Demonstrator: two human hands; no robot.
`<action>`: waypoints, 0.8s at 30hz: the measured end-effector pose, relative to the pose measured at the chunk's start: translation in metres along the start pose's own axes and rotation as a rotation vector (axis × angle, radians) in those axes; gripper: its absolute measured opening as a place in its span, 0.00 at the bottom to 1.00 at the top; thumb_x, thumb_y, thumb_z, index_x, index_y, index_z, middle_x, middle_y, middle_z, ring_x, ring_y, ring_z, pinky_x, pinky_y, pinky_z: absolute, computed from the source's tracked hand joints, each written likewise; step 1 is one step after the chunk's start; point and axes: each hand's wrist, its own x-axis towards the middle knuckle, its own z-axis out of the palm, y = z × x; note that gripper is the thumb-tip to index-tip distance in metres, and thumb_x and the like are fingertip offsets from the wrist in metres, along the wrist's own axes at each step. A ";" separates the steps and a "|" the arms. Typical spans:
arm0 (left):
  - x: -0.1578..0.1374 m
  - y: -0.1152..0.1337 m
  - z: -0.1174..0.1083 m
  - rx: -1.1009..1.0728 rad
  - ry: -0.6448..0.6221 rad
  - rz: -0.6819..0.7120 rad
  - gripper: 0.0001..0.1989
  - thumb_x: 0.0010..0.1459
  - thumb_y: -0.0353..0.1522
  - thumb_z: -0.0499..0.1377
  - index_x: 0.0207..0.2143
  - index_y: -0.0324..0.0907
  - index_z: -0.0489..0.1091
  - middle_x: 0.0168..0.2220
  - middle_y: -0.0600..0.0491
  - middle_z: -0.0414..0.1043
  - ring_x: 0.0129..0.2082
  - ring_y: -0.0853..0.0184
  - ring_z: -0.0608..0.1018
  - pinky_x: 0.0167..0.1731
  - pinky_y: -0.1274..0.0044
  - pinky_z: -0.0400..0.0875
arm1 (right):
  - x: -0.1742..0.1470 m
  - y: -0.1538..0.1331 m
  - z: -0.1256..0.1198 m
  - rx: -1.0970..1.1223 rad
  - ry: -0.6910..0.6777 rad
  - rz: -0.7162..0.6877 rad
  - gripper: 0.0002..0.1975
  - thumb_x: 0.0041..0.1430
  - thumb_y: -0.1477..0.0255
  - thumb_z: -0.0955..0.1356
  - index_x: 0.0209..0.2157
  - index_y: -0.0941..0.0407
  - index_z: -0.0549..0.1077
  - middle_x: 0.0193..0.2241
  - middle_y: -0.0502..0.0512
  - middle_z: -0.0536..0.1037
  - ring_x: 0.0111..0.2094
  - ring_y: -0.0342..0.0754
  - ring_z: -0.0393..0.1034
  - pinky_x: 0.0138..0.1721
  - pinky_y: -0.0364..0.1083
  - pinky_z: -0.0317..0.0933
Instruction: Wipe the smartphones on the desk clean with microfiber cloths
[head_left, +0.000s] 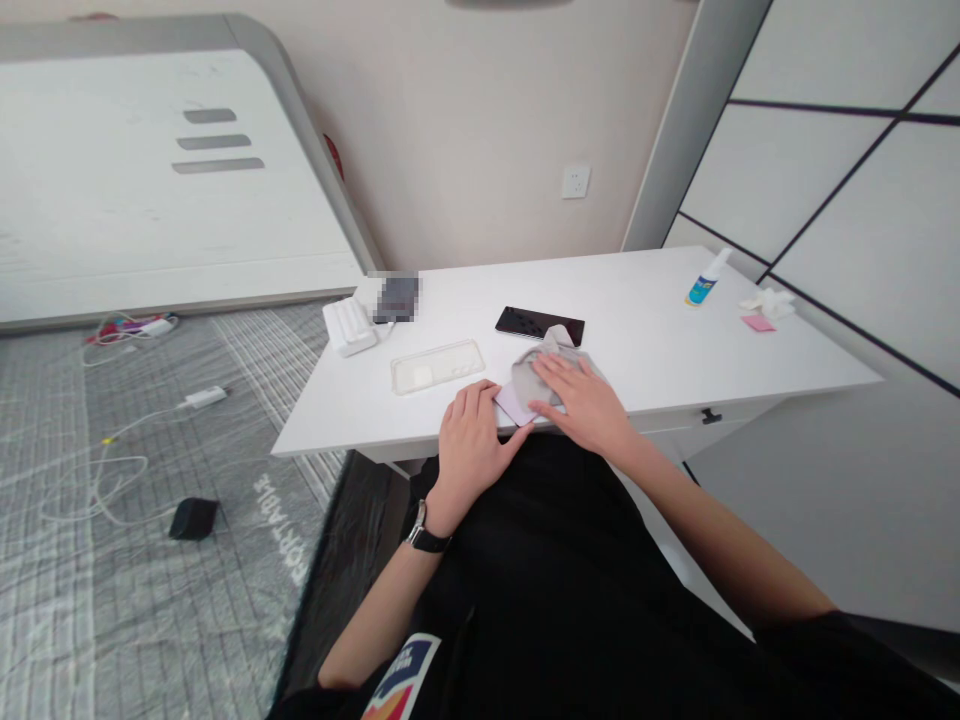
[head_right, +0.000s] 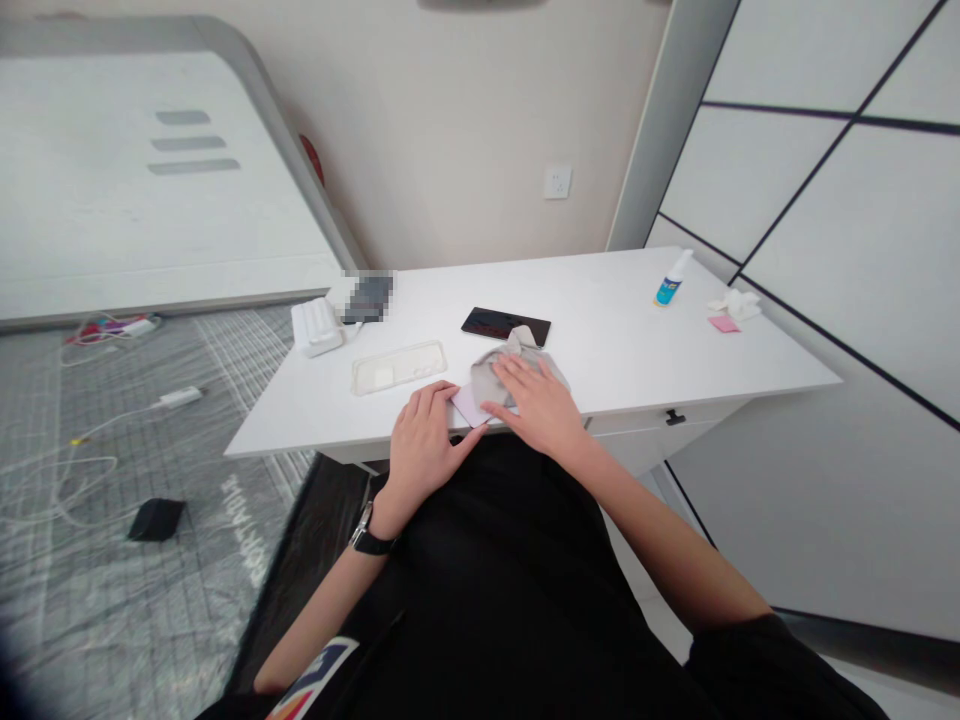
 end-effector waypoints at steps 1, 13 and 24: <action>0.000 0.001 0.000 -0.014 0.005 -0.005 0.26 0.64 0.49 0.59 0.56 0.40 0.64 0.56 0.40 0.70 0.56 0.51 0.72 0.55 0.61 0.69 | 0.002 0.003 0.000 -0.028 0.019 0.047 0.36 0.70 0.51 0.62 0.70 0.59 0.59 0.69 0.65 0.61 0.70 0.62 0.55 0.69 0.68 0.50; 0.001 0.002 -0.001 -0.014 -0.023 -0.008 0.23 0.61 0.38 0.62 0.56 0.41 0.64 0.57 0.41 0.70 0.56 0.51 0.72 0.55 0.62 0.69 | -0.024 0.000 -0.013 0.064 -0.086 -0.121 0.37 0.69 0.49 0.62 0.71 0.53 0.56 0.70 0.58 0.61 0.71 0.57 0.54 0.70 0.64 0.52; 0.001 0.003 -0.003 0.000 -0.042 -0.015 0.22 0.60 0.33 0.62 0.56 0.39 0.64 0.57 0.42 0.70 0.57 0.52 0.71 0.55 0.63 0.68 | -0.028 -0.004 -0.015 0.029 -0.141 -0.199 0.44 0.66 0.42 0.60 0.73 0.55 0.52 0.71 0.58 0.57 0.72 0.58 0.51 0.70 0.64 0.51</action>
